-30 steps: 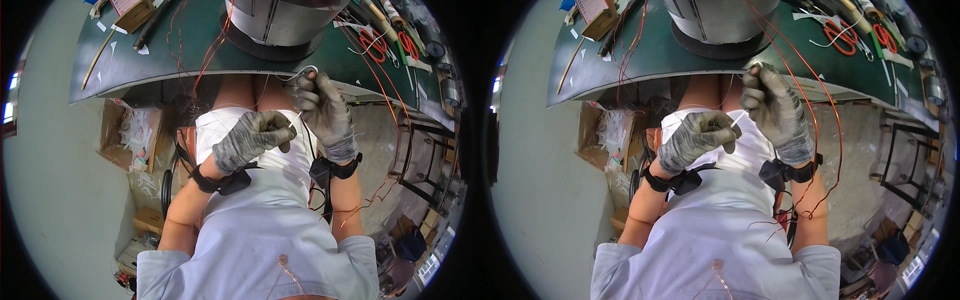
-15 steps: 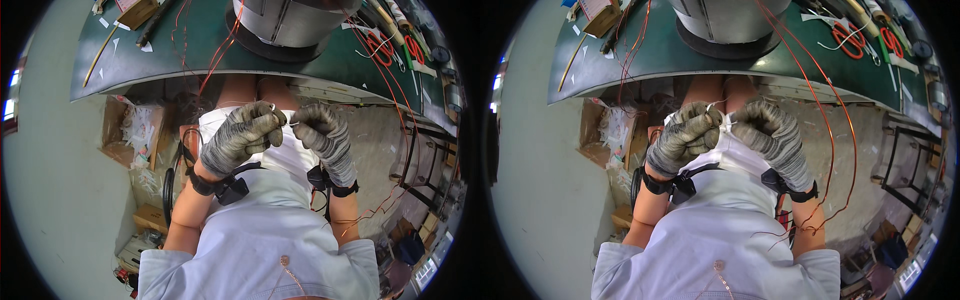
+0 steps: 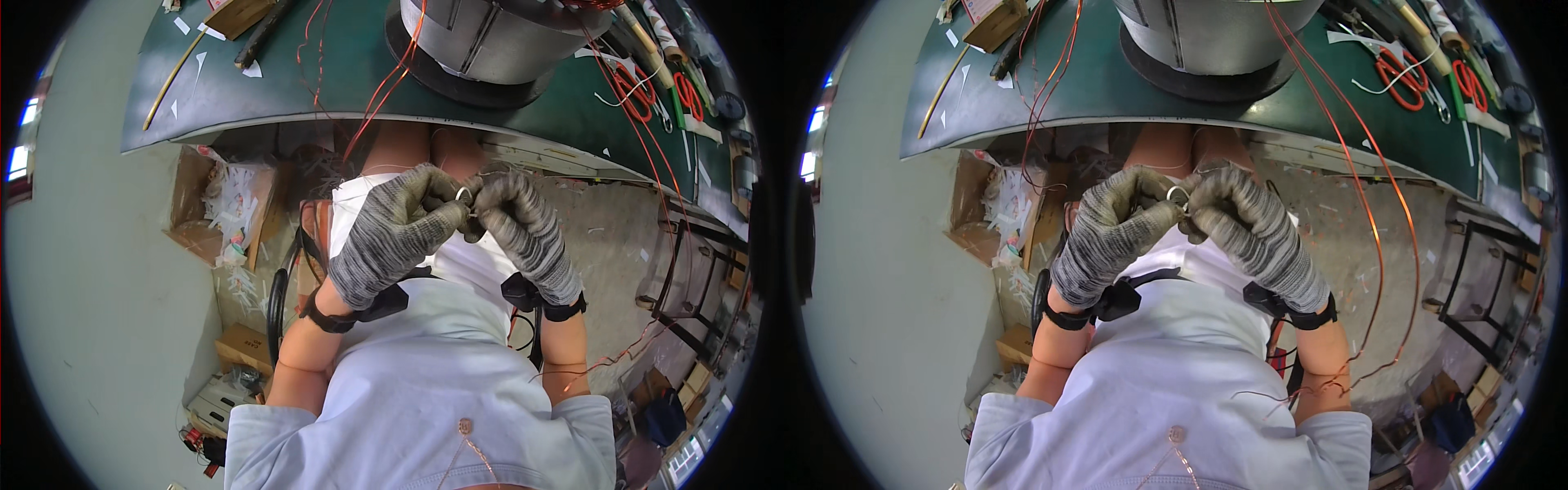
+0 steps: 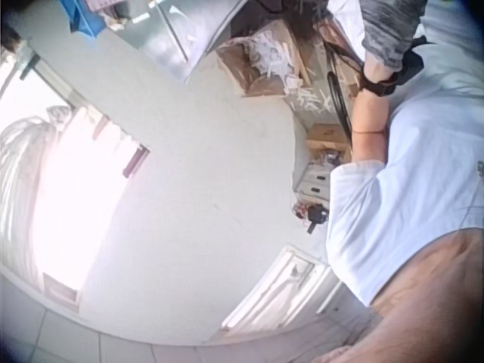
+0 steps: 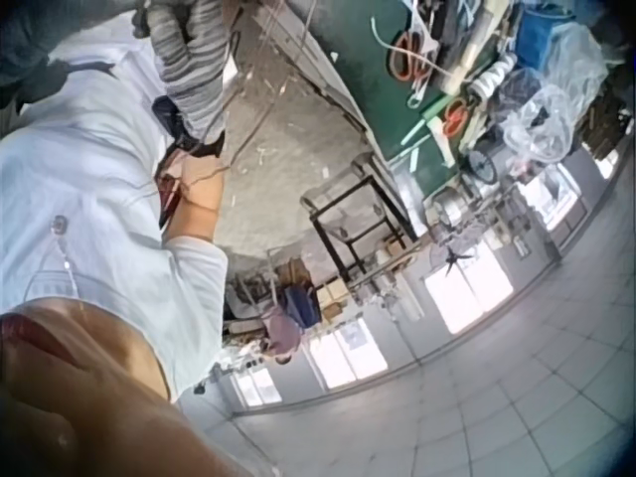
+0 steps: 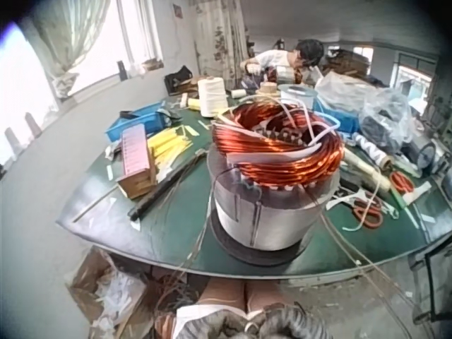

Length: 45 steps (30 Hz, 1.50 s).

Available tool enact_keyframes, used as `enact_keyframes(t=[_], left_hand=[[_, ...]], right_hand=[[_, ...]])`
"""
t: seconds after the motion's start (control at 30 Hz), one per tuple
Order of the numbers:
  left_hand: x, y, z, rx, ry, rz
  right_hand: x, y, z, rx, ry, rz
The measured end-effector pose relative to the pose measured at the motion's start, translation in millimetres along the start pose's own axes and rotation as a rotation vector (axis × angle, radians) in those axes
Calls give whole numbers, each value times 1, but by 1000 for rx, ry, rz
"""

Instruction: The person is winding and organizing copper wire coils within a motor stator, using tools to secure and trim the wires.

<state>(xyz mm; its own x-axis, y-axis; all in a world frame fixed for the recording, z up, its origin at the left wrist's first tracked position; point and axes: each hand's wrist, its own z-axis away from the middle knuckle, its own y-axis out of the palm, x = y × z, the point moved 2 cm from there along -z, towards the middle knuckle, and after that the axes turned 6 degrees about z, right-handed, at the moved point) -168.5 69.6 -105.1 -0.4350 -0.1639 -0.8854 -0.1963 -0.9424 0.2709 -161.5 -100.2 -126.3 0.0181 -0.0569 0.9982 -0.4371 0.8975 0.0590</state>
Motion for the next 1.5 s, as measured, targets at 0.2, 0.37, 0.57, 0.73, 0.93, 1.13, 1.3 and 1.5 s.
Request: enact_keyframes(t=[0.2,0.37,0.57,0.73,0.93,1.13,1.3,1.5], left_hand=[[2,7,0,58,1,292],[4,9,0,-38,59,62],[0,13,3,-167,509,-357],[5,16,3,-154,754,-606],[10,21,-1,-242,654,-827],[5,32,-5,-195,802,-1188],[18,28,-11,-55,608,-492],[18,-79,7,-438,235,-259]], right_hand=[[2,0,5,-203,176,-88],[3,0,5,-184,177,-60],[6,-6,3,-230,174,-1],[12,-9,6,-159,376,-220],[16,-11,7,-176,384,-142],[7,-21,6,-226,196,-119],[13,-35,12,-275,-158,571],[62,-125,8,-364,-50,992]])
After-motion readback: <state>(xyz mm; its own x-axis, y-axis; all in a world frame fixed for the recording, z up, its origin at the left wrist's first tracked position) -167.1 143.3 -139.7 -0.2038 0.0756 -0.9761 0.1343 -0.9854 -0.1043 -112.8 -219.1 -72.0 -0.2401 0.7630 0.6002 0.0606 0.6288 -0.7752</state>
